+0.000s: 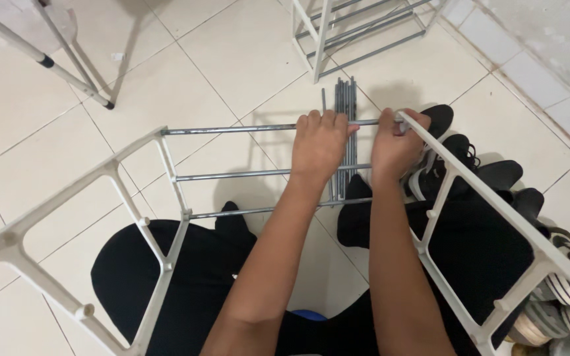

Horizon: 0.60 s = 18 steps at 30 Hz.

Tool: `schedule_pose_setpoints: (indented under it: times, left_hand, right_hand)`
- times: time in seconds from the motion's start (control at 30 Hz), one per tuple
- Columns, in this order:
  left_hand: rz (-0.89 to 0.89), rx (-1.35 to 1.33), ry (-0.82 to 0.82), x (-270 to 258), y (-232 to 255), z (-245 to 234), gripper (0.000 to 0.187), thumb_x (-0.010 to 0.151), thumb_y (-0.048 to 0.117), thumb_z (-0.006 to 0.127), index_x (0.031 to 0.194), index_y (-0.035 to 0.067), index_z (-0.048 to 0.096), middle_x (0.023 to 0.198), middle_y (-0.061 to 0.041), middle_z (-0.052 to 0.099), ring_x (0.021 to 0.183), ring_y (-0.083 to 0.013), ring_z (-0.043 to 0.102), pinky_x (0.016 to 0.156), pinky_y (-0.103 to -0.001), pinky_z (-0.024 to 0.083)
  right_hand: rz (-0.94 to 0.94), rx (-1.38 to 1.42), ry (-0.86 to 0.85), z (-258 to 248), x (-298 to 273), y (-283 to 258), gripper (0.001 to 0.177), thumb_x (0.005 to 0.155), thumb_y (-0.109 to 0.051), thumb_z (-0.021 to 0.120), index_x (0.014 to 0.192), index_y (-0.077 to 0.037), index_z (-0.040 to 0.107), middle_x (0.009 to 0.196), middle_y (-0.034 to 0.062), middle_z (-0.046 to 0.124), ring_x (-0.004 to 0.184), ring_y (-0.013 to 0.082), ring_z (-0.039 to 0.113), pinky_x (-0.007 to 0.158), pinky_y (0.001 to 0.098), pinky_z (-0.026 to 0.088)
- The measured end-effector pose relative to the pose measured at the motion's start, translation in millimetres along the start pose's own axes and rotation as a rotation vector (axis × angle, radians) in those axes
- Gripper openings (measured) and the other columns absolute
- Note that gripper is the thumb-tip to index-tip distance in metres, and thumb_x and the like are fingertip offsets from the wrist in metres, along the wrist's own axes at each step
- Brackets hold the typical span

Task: The person assembles a white plastic shoe rack by inserting metal rods into the side frames. They repeatedly pick up rods, align them with the frame slots, and push them in until seated.

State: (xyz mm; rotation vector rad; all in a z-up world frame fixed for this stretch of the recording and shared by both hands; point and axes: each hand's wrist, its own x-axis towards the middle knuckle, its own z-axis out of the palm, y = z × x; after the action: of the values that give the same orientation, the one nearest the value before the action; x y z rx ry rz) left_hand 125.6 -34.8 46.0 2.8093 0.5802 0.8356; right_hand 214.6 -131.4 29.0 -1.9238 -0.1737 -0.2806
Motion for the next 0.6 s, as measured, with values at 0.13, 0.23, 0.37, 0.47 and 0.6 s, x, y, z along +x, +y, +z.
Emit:
schedule_pose_setpoints:
  times: [0.13, 0.23, 0.37, 0.47, 0.6]
  left_hand:
    - [-0.016, -0.002, 0.009, -1.5, 0.6, 2.1, 0.032, 0.097, 0.041, 0.063, 0.086, 0.011, 0.066, 0.090, -0.008, 0.068, 0.088, -0.0293, 0.062, 0.083, -0.044, 0.046]
    - [-0.037, -0.017, 0.024, -2.9, -1.2, 4.9, 0.031, 0.097, 0.040, 0.062, 0.089, 0.010, 0.067, 0.091, -0.008, 0.068, 0.089, -0.0292, 0.062, 0.082, -0.044, 0.046]
    - [-0.067, -0.003, -0.001, -1.2, -4.2, 8.4, 0.032, 0.098, 0.040, 0.062, 0.089, 0.010, 0.067, 0.090, -0.008, 0.068, 0.090, -0.0298, 0.062, 0.083, -0.045, 0.046]
    - [-0.073, -0.010, 0.017, 0.3, -4.9, 8.6, 0.032, 0.098, 0.040, 0.062, 0.089, 0.010, 0.068, 0.090, -0.008, 0.068, 0.092, -0.0298, 0.062, 0.085, -0.046, 0.046]
    - [-0.082, -0.145, -0.031, 2.5, -9.2, 3.3, 0.034, 0.098, 0.041, 0.063, 0.094, 0.008, 0.070, 0.094, -0.010, 0.069, 0.096, -0.0309, 0.063, 0.088, -0.046, 0.047]
  right_hand:
    - [-0.008, -0.018, 0.020, 7.9, 2.5, 9.5, 0.025, 0.096, -0.019, 0.075, 0.109, -0.004, 0.059, 0.087, 0.0062, 0.068, 0.074, 0.0136, 0.067, 0.069, 0.0301, 0.054]
    - [-0.091, 0.050, 0.034, 13.3, 3.0, 15.0, 0.022, 0.096, -0.015, 0.074, 0.108, -0.003, 0.059, 0.090, 0.0090, 0.068, 0.076, 0.0163, 0.066, 0.071, 0.0318, 0.054]
    - [-0.119, 0.036, 0.021, 17.1, 5.7, 16.2, 0.022, 0.097, -0.014, 0.073, 0.108, -0.003, 0.058, 0.090, 0.0095, 0.067, 0.075, 0.0160, 0.067, 0.071, 0.0318, 0.055]
    - [-0.106, 0.003, -0.010, 16.9, 8.4, 16.9, 0.022, 0.097, -0.015, 0.073, 0.108, -0.004, 0.058, 0.088, 0.0093, 0.067, 0.075, 0.0155, 0.066, 0.071, 0.0314, 0.054]
    - [-0.076, -0.025, -0.054, 13.3, 11.4, 21.7, 0.023, 0.097, -0.017, 0.075, 0.109, -0.005, 0.059, 0.087, 0.0073, 0.064, 0.074, 0.0151, 0.063, 0.068, 0.0309, 0.052]
